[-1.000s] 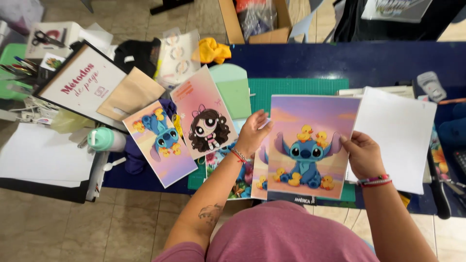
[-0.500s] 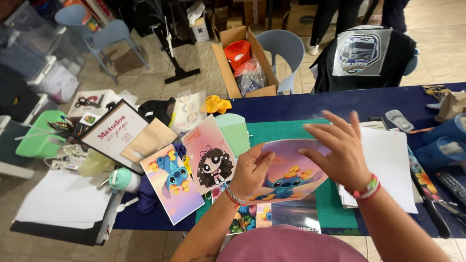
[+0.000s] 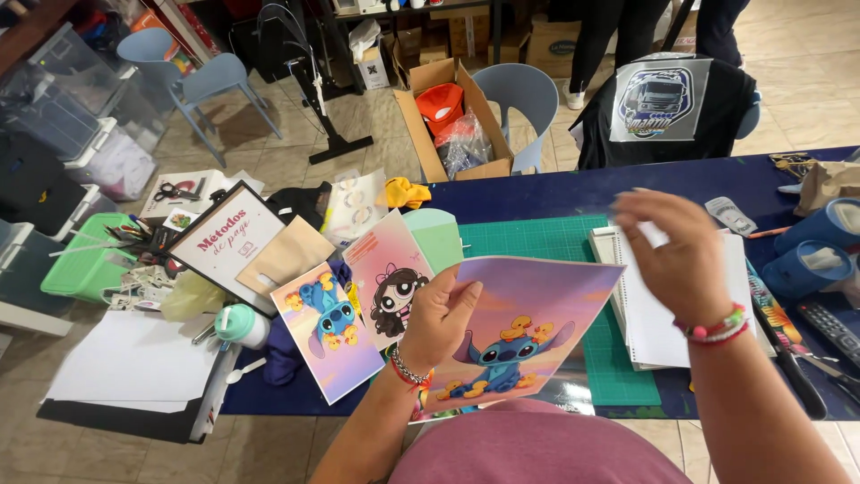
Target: Assembling and trimming notebook covers and pages using a paper cutter
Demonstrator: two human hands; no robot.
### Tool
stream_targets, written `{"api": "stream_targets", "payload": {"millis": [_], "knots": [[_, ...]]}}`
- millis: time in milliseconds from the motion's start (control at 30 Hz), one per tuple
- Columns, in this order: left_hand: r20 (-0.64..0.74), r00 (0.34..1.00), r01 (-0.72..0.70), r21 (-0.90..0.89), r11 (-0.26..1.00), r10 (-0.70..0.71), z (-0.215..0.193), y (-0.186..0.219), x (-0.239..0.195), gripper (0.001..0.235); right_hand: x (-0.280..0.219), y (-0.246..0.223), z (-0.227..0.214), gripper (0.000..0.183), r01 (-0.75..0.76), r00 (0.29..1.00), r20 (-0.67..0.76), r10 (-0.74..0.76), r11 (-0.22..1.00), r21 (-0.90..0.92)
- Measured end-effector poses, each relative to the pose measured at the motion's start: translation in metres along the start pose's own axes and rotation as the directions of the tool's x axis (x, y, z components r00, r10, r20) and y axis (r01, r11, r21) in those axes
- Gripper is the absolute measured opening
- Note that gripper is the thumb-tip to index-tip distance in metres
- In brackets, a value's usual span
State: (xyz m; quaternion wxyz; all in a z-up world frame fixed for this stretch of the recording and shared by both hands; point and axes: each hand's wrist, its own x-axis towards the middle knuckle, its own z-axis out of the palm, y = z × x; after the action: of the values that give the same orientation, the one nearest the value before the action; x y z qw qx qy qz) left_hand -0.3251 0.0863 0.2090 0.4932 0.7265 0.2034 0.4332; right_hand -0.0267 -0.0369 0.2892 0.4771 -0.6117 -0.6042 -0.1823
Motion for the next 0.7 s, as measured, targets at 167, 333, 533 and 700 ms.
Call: {"api": "stream_targets", "payload": {"millis": [167,333,533,700], "knots": [[0.055,0.997,-0.049,0.011,0.999,0.049,0.011,0.054,-0.004,0.023,-0.003,-0.063,0.003,0.02,-0.093,0.967,0.253,0.016,0.951,0.294],[0.058,0.996,-0.074,0.021,0.997,0.072,0.018,0.064,-0.011,0.023,-0.009,-0.074,0.004,0.007,-0.176,0.958,0.273,0.086,0.929,0.327],[0.019,1.0,0.019,-0.04,0.999,-0.019,0.021,0.043,-0.014,0.023,-0.022,-0.056,0.003,0.003,0.013,0.994,0.102,-0.027,0.991,0.132],[0.014,1.0,0.021,-0.025,0.999,-0.02,0.02,0.018,-0.019,0.023,-0.016,-0.063,-0.008,0.007,0.023,0.998,0.057,-0.032,0.986,0.163]]}}
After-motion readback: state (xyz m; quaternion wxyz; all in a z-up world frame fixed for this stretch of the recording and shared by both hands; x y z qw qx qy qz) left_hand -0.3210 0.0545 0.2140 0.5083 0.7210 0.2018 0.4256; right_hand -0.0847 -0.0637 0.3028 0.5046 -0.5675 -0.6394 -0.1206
